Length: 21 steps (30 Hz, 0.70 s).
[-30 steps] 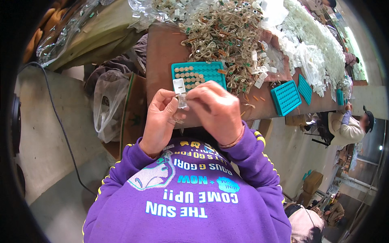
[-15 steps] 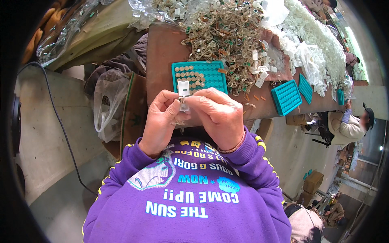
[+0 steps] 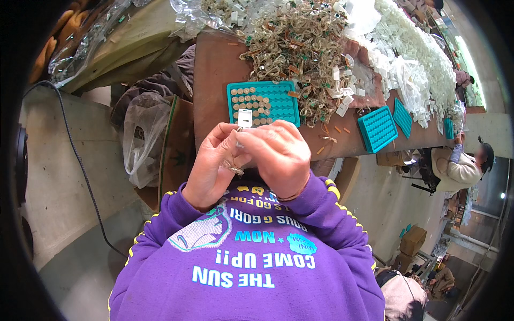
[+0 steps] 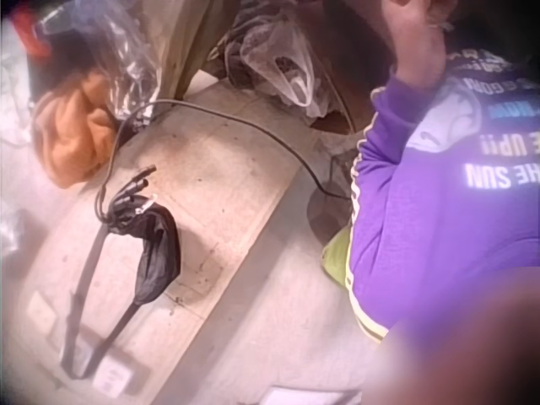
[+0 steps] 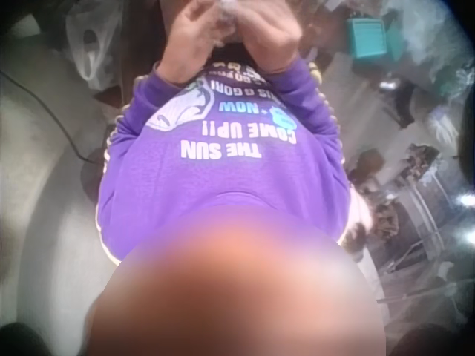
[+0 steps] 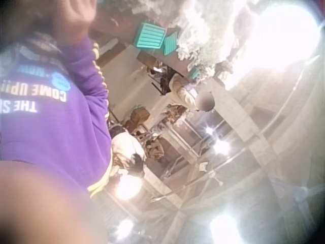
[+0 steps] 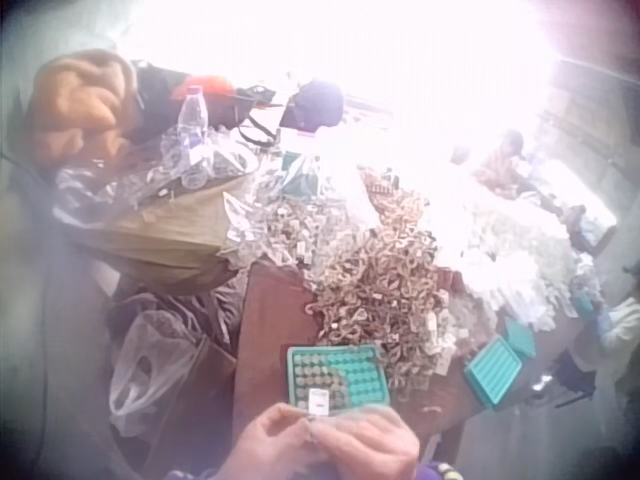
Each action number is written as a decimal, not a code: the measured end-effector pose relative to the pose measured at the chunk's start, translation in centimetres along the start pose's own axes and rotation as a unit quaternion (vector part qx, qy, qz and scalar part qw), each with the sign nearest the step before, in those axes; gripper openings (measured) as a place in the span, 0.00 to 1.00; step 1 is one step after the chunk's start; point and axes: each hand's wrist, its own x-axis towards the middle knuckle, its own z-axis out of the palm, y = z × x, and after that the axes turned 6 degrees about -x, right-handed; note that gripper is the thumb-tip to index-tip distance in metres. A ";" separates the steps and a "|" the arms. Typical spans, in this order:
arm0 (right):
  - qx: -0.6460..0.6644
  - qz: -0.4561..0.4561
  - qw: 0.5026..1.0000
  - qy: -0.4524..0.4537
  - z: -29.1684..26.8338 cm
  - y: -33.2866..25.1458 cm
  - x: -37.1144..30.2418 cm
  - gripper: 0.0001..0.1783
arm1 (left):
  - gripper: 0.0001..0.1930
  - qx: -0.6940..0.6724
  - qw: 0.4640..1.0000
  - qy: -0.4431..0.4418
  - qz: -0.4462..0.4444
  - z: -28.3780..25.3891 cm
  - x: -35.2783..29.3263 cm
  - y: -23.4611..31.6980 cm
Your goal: The person repeatedly picks small white plastic connectors and metallic pins from a teal tray, inserts the pins into the connectors, and places the assembled units back into the tray. The person handles items one at a time and continues the cycle throughout the clip.
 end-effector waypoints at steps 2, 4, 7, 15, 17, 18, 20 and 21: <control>-0.027 -0.034 0.999 0.008 0.5 0.0 -0.3 0.17 | 0.12 -0.017 1.000 0.004 0.018 0.3 0.0 -0.1; -0.010 -0.038 0.999 0.000 0.7 0.5 -0.3 0.19 | 0.12 -0.019 0.999 0.006 0.026 0.4 0.1 0.1; 0.057 0.199 0.976 0.071 1.1 2.0 0.0 0.14 | 0.12 -0.012 0.999 0.008 0.028 0.1 0.3 0.4; -0.110 0.138 0.983 -0.047 3.2 7.1 -0.2 0.05 | 0.09 -0.011 0.999 -0.006 0.037 -0.7 0.6 0.5; -0.095 0.139 0.985 -0.044 3.5 7.3 -0.2 0.05 | 0.09 -0.017 0.999 -0.003 0.038 -0.7 0.6 0.5; -0.087 0.143 0.985 -0.046 3.5 7.3 -0.1 0.05 | 0.09 -0.017 0.999 0.005 0.037 -0.6 0.6 0.5; -0.074 0.165 0.982 -0.057 3.1 7.2 0.6 0.05 | 0.09 -0.005 0.999 0.014 0.041 -0.4 0.6 0.5; -0.036 0.172 0.984 -0.037 2.8 6.8 0.9 0.05 | 0.09 -0.002 0.999 0.016 0.044 -0.3 0.6 0.4</control>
